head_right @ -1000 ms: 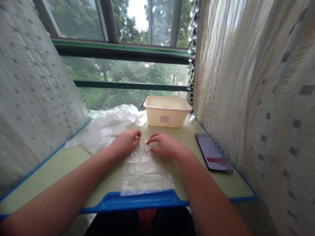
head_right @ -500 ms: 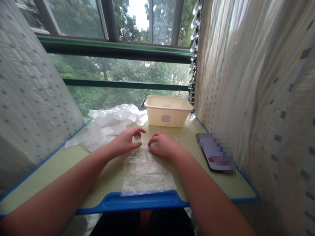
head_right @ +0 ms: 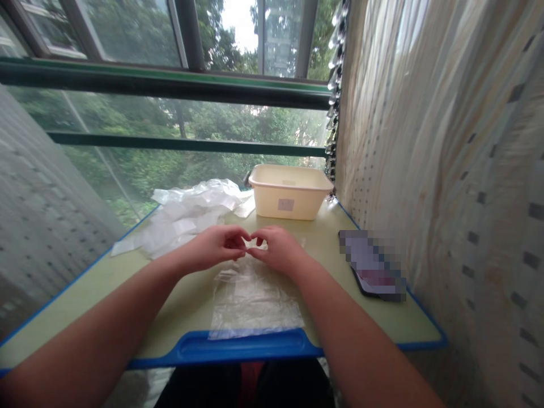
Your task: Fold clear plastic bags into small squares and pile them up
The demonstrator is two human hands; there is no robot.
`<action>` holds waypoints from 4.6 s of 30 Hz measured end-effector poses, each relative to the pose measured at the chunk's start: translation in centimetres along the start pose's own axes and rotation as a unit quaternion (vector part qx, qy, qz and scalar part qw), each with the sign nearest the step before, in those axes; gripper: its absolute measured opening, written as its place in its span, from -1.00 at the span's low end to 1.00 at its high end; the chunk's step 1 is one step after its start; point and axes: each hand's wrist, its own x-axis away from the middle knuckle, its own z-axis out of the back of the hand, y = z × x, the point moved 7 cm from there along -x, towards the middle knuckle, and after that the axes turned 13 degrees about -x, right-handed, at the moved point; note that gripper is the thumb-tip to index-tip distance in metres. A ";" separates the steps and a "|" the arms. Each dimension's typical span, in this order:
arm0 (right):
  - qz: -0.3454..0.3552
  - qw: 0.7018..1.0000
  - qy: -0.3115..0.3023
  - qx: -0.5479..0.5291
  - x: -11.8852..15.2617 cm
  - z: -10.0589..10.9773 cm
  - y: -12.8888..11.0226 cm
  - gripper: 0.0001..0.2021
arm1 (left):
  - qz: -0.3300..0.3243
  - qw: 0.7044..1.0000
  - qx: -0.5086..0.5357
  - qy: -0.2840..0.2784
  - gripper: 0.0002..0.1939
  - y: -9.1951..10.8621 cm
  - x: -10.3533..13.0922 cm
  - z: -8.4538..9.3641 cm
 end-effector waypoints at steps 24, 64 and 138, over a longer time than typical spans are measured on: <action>-0.032 0.996 -0.068 -0.038 0.2 -1.2 0.2 -0.82 | -0.008 0.953 -0.294 -0.075 -0.67 1.8 2.8 0.9; -0.060 0.996 -0.060 -0.007 0.4 -0.6 0.6 -0.83 | -0.058 0.942 -0.322 -0.082 -0.83 3.3 2.8 -1.4; -0.062 0.989 -0.054 -0.122 0.4 0.4 -0.9 -0.73 | 0.078 0.973 -0.091 -0.197 -0.85 -0.6 3.7 1.3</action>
